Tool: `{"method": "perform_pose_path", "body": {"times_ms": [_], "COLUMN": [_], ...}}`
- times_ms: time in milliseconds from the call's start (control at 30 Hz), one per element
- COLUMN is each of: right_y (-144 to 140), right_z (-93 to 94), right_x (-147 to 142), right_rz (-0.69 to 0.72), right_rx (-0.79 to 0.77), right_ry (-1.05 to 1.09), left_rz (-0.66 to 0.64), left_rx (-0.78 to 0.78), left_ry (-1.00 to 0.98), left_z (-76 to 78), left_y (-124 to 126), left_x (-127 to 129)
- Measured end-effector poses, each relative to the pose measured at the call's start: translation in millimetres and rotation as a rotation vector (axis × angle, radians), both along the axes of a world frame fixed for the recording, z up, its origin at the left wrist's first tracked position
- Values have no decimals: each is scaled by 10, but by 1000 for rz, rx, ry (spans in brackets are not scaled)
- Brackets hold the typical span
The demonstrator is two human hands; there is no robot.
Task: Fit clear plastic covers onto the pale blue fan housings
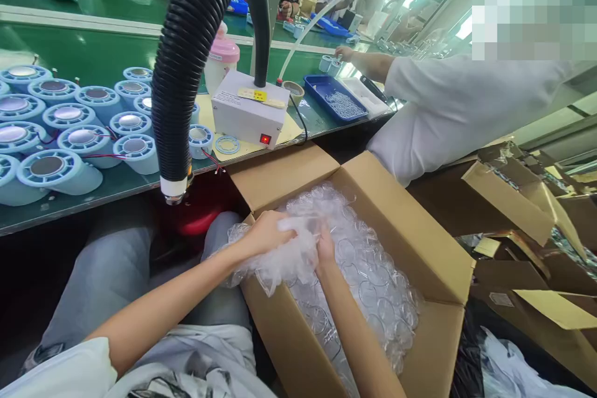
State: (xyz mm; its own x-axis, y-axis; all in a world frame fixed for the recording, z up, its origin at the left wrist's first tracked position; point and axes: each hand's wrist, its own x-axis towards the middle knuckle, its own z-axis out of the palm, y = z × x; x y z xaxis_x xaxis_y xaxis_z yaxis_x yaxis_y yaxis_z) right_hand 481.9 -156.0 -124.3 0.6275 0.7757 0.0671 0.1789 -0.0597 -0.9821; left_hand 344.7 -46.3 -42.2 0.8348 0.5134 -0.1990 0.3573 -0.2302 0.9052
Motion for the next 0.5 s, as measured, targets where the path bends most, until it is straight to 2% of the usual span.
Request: {"method": "perform_pose_path", "body": {"times_ms": [100,200,300,400,500], "right_y": [159,346,508,583,556], "right_z": [12,24,-9,-57,-64], "right_x": [148,256,248,204,235], "right_rz": [-3,102,179,175,166], "right_rx": [-153,-306,-430,-484,-452], "right_ry": [-232,-460,-610,-683,-700], "left_rz": [16,27,-17,-83,-70], "left_rx": [42,66,8,-109,-162], "left_ry": [-39,-56,-38,-40,-69], "left_z": [72,148,192,193,159], "left_y": [-21,-10,59,163,245], "left_x": [-113,-212,-254,-238,-218]}}
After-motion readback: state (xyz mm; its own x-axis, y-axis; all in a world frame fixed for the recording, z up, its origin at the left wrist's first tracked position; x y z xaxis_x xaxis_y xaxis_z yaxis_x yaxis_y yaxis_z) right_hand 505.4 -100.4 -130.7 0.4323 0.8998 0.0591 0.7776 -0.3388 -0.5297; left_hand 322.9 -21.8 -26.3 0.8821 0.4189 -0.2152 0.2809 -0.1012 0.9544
